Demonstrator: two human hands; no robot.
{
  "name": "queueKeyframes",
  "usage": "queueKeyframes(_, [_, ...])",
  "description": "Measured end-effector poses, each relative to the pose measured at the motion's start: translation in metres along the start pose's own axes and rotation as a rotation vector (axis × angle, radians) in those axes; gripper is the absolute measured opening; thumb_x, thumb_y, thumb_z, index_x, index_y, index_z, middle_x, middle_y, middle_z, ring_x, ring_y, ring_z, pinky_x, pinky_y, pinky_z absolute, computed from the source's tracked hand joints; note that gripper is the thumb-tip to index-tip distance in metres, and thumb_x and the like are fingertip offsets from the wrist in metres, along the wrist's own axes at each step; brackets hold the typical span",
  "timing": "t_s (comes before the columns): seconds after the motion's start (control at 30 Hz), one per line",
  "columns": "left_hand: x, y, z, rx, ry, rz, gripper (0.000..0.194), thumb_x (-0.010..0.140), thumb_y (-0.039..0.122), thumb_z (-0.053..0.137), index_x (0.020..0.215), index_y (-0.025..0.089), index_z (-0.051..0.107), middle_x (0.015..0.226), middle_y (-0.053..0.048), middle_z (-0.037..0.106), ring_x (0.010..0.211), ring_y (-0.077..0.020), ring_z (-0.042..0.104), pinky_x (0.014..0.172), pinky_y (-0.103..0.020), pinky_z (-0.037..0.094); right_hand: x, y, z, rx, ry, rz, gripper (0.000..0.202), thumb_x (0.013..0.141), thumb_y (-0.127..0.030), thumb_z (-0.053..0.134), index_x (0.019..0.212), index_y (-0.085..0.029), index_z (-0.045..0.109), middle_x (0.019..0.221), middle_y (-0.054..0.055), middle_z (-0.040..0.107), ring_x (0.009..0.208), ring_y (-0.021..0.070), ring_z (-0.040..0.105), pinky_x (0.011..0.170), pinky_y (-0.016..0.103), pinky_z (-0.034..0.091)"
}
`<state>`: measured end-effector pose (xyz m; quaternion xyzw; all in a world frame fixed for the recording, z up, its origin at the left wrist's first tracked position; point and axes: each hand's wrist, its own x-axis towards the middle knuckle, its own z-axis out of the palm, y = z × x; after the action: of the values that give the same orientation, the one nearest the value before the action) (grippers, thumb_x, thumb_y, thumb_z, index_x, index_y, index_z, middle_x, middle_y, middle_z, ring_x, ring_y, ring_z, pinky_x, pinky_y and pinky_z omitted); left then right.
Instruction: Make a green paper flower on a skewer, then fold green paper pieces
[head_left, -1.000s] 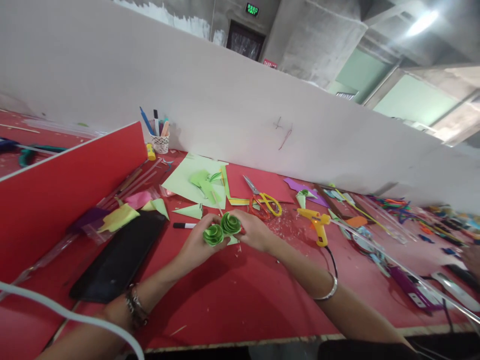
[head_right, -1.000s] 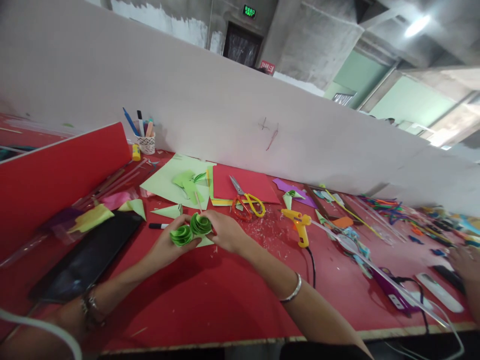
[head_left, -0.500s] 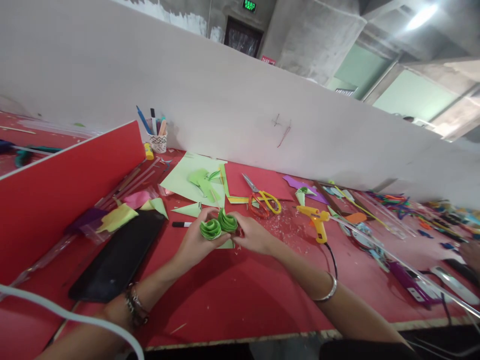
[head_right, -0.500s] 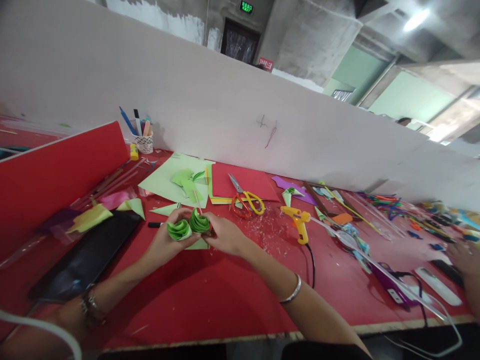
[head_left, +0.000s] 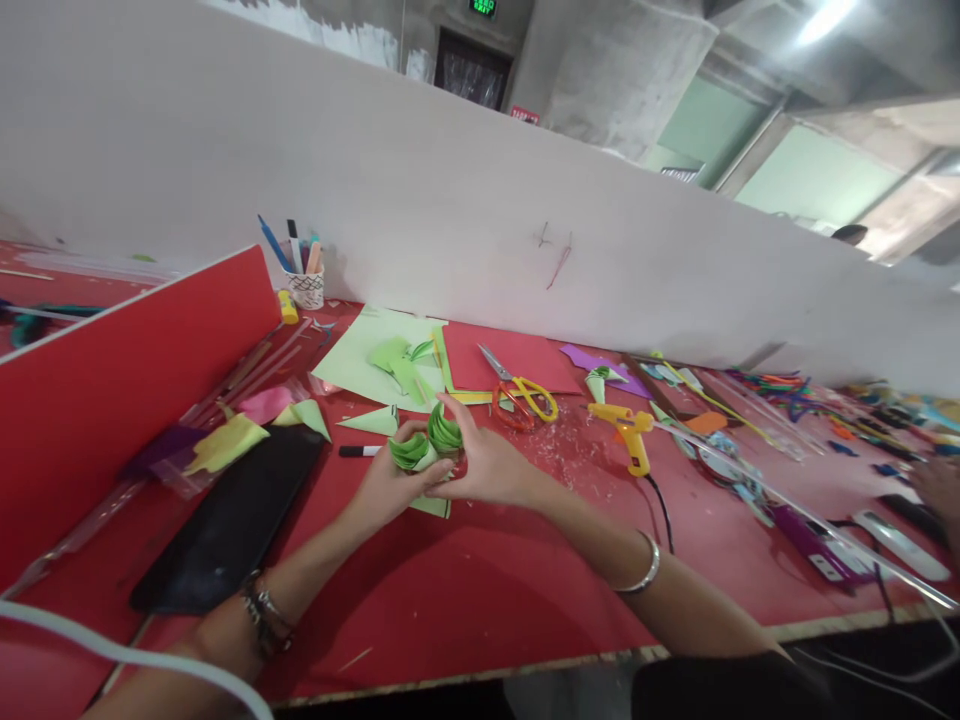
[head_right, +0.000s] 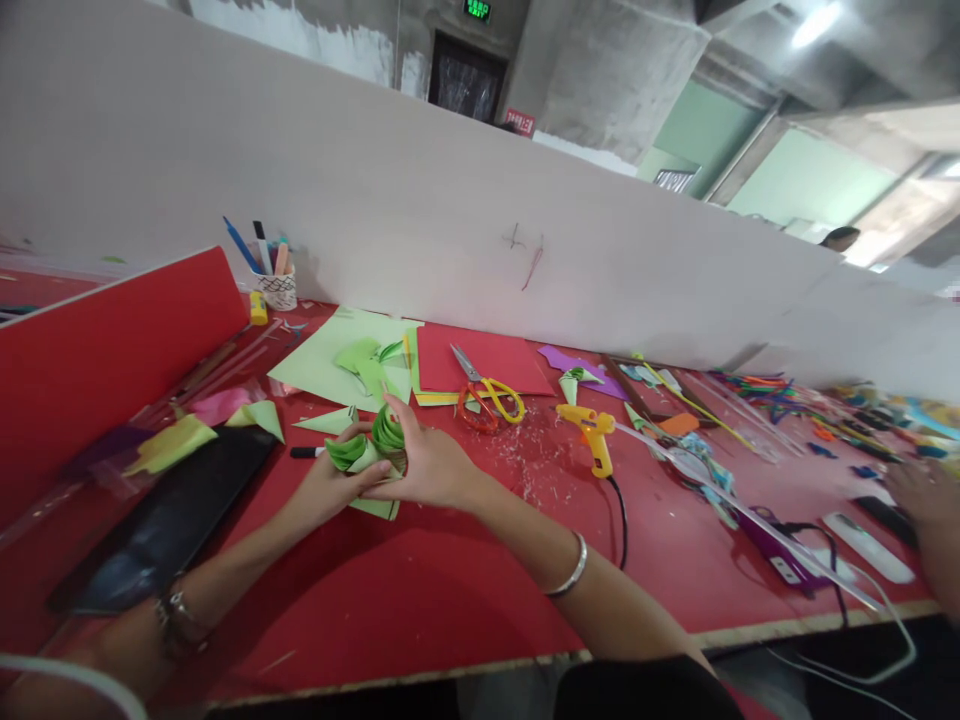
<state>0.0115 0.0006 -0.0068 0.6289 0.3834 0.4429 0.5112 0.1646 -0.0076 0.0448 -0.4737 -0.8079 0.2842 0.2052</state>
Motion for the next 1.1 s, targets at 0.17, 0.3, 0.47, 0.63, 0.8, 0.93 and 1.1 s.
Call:
queueKeyframes(0.17, [-0.001, 0.001, 0.001, 0.075, -0.045, 0.023, 0.034, 0.072, 0.034, 0.057, 0.1, 0.018, 0.046, 0.091, -0.002, 0.057, 0.083, -0.0161, 0.055, 0.075, -0.027, 0.043, 0.005, 0.002, 0.006, -0.179, 0.086, -0.101, 0.082, 0.064, -0.028, 0.061, 0.132, -0.026, 0.015, 0.129, 0.012, 0.03, 0.105, 0.0251, 0.046, 0.077, 0.037, 0.044])
queueKeyframes(0.3, [-0.002, 0.001, 0.002, 0.085, -0.085, 0.015, 0.034, 0.073, 0.035, 0.055, 0.101, 0.017, 0.045, 0.088, -0.002, 0.057, 0.083, -0.0164, 0.054, 0.076, -0.028, 0.042, 0.006, -0.004, 0.005, -0.259, 0.067, -0.104, 0.071, 0.065, -0.018, 0.054, 0.128, -0.03, 0.024, 0.133, 0.011, 0.019, 0.083, 0.0164, 0.053, 0.068, 0.033, 0.047])
queueKeyframes(0.47, [-0.003, -0.001, 0.001, 0.141, -0.108, -0.013, 0.026, 0.075, 0.038, 0.052, 0.088, 0.016, 0.048, 0.075, -0.001, 0.054, 0.068, -0.0148, 0.051, 0.061, -0.024, 0.04, 0.013, -0.008, -0.001, -0.273, 0.049, -0.151, 0.038, 0.07, -0.025, 0.055, 0.107, -0.023, 0.047, 0.129, 0.009, 0.024, 0.085, 0.0164, 0.053, 0.071, 0.032, 0.047])
queueKeyframes(0.63, [-0.005, 0.0, 0.0, 0.231, -0.154, 0.016, 0.027, 0.081, 0.038, 0.045, 0.099, 0.018, 0.041, 0.074, 0.001, 0.047, 0.059, -0.0113, 0.045, 0.053, -0.022, 0.036, 0.029, 0.007, -0.024, -0.354, 0.157, -0.143, 0.04, 0.071, -0.039, 0.057, 0.106, -0.021, 0.048, 0.125, 0.01, 0.03, 0.088, 0.0168, 0.052, 0.073, 0.032, 0.045])
queueKeyframes(0.8, [-0.007, 0.005, 0.001, 0.351, -0.253, -0.004, 0.031, 0.084, 0.037, 0.038, 0.11, 0.018, 0.038, 0.08, 0.0, 0.048, 0.062, -0.0111, 0.047, 0.055, -0.022, 0.037, 0.049, 0.052, -0.082, -0.504, 0.262, 0.02, 0.041, 0.071, -0.039, 0.056, 0.105, -0.017, 0.05, 0.117, 0.01, 0.036, 0.085, 0.016, 0.052, 0.074, 0.029, 0.043])
queueKeyframes(0.93, [-0.008, 0.005, 0.002, 0.457, -0.288, 0.011, 0.032, 0.085, 0.037, 0.037, 0.111, 0.018, 0.038, 0.08, -0.001, 0.052, 0.061, -0.0116, 0.049, 0.056, -0.023, 0.037, 0.059, 0.108, -0.136, -0.644, 0.209, 0.388, 0.048, 0.068, -0.043, 0.059, 0.106, -0.015, 0.054, 0.108, 0.01, 0.044, 0.084, 0.0169, 0.052, 0.078, 0.028, 0.041])
queueKeyframes(1.1, [-0.009, 0.003, 0.002, 0.534, -0.347, 0.021, 0.029, 0.085, 0.036, 0.038, 0.109, 0.021, 0.039, 0.08, 0.0, 0.055, 0.063, -0.0119, 0.051, 0.058, -0.023, 0.037, 0.057, 0.161, -0.19, -0.691, 0.284, 0.593, 0.05, 0.066, -0.035, 0.062, 0.107, -0.009, 0.054, 0.11, 0.015, 0.045, 0.099, 0.0239, 0.048, 0.086, 0.03, 0.037])
